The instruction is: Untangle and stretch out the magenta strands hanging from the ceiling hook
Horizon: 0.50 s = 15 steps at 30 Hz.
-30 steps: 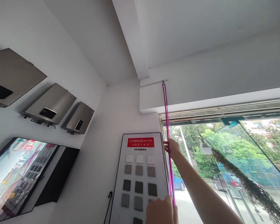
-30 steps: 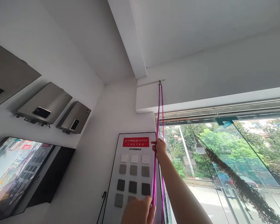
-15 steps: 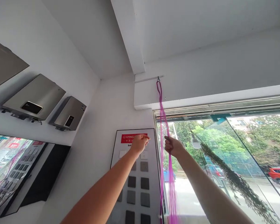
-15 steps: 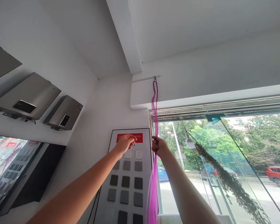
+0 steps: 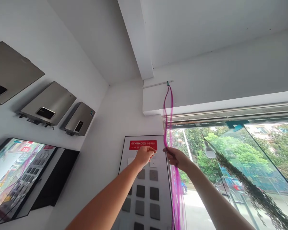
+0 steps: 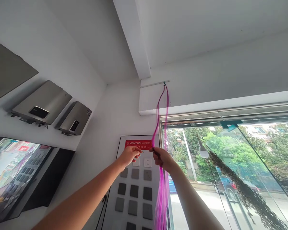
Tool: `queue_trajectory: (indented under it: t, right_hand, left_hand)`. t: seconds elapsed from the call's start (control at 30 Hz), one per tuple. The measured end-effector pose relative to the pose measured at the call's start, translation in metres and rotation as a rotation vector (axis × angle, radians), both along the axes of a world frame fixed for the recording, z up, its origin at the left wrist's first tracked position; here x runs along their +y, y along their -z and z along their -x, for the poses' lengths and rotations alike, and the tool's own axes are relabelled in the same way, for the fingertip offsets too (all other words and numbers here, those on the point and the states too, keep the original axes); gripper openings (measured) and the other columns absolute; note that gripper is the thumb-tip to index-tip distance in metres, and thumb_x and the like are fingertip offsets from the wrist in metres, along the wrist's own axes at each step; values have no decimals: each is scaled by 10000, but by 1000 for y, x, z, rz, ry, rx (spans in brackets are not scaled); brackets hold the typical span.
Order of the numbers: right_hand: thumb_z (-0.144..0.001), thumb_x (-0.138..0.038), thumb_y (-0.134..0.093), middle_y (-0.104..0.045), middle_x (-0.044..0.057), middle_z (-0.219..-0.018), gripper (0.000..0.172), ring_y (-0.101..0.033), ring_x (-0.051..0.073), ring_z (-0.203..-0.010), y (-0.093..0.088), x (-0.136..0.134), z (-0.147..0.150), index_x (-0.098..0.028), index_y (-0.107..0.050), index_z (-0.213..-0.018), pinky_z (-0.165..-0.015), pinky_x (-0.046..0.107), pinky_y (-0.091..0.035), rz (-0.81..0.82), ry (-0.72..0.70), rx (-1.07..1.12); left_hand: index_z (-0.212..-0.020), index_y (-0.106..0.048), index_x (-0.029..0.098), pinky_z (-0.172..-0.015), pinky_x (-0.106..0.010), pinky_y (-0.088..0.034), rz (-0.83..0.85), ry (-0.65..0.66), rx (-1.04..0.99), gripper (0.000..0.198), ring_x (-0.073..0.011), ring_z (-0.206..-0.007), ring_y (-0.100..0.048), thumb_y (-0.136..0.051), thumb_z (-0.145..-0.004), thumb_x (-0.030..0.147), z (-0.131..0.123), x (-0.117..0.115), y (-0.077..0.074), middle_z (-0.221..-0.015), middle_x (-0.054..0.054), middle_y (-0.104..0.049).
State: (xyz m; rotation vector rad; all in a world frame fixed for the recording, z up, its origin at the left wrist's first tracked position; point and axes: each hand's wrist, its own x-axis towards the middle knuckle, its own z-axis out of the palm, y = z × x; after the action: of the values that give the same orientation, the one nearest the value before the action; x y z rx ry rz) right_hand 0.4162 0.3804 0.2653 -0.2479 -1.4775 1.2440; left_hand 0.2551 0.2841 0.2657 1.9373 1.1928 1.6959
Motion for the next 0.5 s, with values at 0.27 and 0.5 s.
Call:
queue_trajectory:
  t: [0.27,0.5]
  right_hand:
    - [-737,-240,-483,-394,-70,-384,121,-235,27,-283,9,8,12,-148,-538,-679,-317,173,-174,75,-11,-32]
    - [-772,-219,-423,-469,-38,-420,134,-386,68,-334,23,-16,34,-162,-531,-717,-380,200,-302,190,-57,25]
  left_hand:
    - [-722,-564,154,-543,-226,-379,22,-18,-33,100,-119,-631,-493,-466,-718,166,10,-2,1,-721,-31,-552]
    - [-1031,-502,141,-760,-343,-409,66,-37,-126,285,-179,-904,-518,-464,-808,314,-8,22,-11,-1083,-86,-528]
